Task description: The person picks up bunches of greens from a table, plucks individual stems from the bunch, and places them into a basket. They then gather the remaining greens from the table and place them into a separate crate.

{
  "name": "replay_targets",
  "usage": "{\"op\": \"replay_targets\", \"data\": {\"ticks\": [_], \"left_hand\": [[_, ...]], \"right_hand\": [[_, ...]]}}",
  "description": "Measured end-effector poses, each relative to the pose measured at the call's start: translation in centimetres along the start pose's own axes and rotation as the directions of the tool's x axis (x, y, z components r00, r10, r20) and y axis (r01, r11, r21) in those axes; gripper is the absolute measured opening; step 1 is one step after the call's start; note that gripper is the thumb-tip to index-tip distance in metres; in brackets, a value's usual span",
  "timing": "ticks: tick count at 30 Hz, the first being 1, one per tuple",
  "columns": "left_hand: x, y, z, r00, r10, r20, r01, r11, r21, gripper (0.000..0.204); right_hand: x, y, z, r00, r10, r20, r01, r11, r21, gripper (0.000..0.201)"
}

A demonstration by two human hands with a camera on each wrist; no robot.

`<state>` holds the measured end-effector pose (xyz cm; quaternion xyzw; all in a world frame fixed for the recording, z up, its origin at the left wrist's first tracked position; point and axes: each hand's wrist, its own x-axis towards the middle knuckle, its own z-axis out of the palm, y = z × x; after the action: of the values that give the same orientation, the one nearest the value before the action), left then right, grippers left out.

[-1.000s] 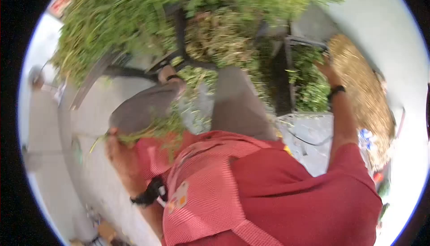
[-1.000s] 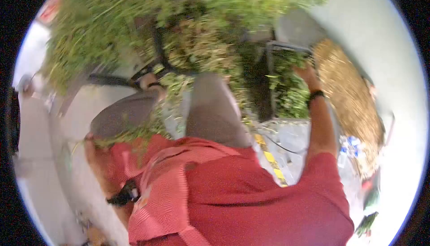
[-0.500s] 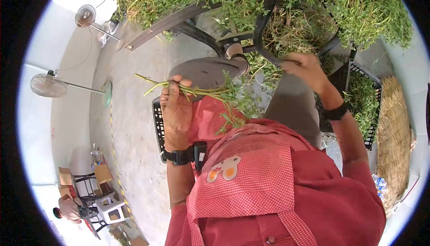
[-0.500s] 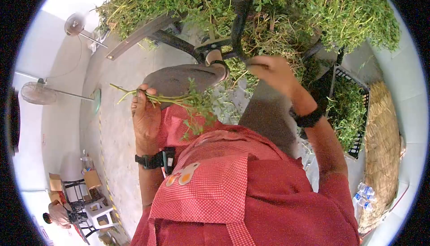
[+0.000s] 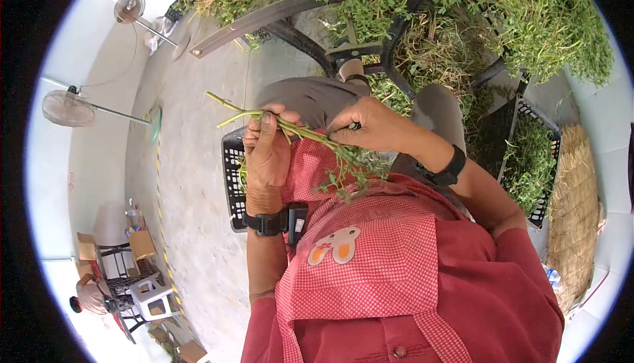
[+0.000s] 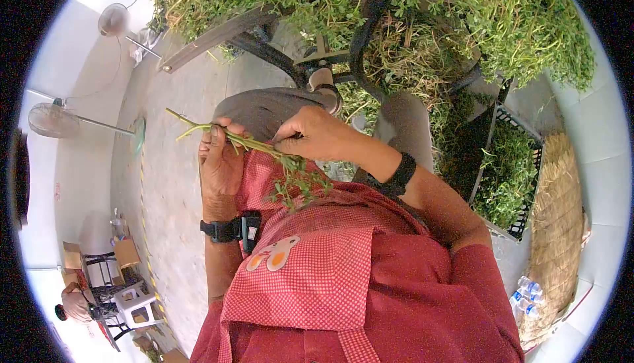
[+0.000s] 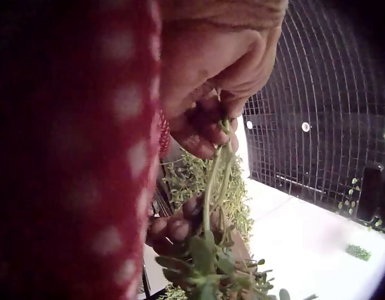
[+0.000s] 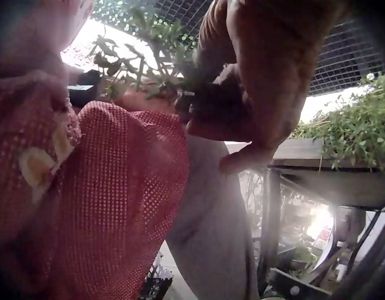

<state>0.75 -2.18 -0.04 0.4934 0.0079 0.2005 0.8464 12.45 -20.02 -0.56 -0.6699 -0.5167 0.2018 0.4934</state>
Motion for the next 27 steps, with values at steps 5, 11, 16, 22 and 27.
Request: {"op": "replay_targets", "data": {"ticks": [5, 11, 16, 22, 27], "left_hand": [[-0.7, 0.0, 2.0, 0.998, -0.047, -0.052, 0.056, 0.979, 0.194, 0.021], [-1.0, 1.2, 3.6, 0.998, 0.027, -0.059, -0.005, 0.941, 0.338, 0.02], [-0.6, 0.6, 2.5, 0.991, 0.002, -0.131, 0.029, 0.97, 0.239, 0.022], [-0.2, 0.7, 2.4, 0.991, 0.002, -0.132, 0.024, 0.979, 0.201, 0.022], [-0.5, 0.7, 2.3, 0.988, -0.005, -0.154, 0.032, 0.984, 0.177, 0.023]], "right_hand": [[0.6, 0.9, 0.7, 0.969, 0.076, -0.235, -0.131, 0.964, -0.229, 0.023], [1.0, 5.9, -0.6, 0.778, 0.517, -0.357, -0.326, 0.818, 0.474, 0.017], [-1.0, 0.5, -1.7, 0.916, 0.395, -0.076, -0.301, 0.799, 0.52, 0.016], [-1.4, 0.6, -0.9, 0.979, 0.171, 0.107, -0.201, 0.875, 0.44, 0.031], [-1.6, -0.2, 0.2, 0.985, 0.169, 0.015, -0.166, 0.943, 0.289, 0.028]]}}
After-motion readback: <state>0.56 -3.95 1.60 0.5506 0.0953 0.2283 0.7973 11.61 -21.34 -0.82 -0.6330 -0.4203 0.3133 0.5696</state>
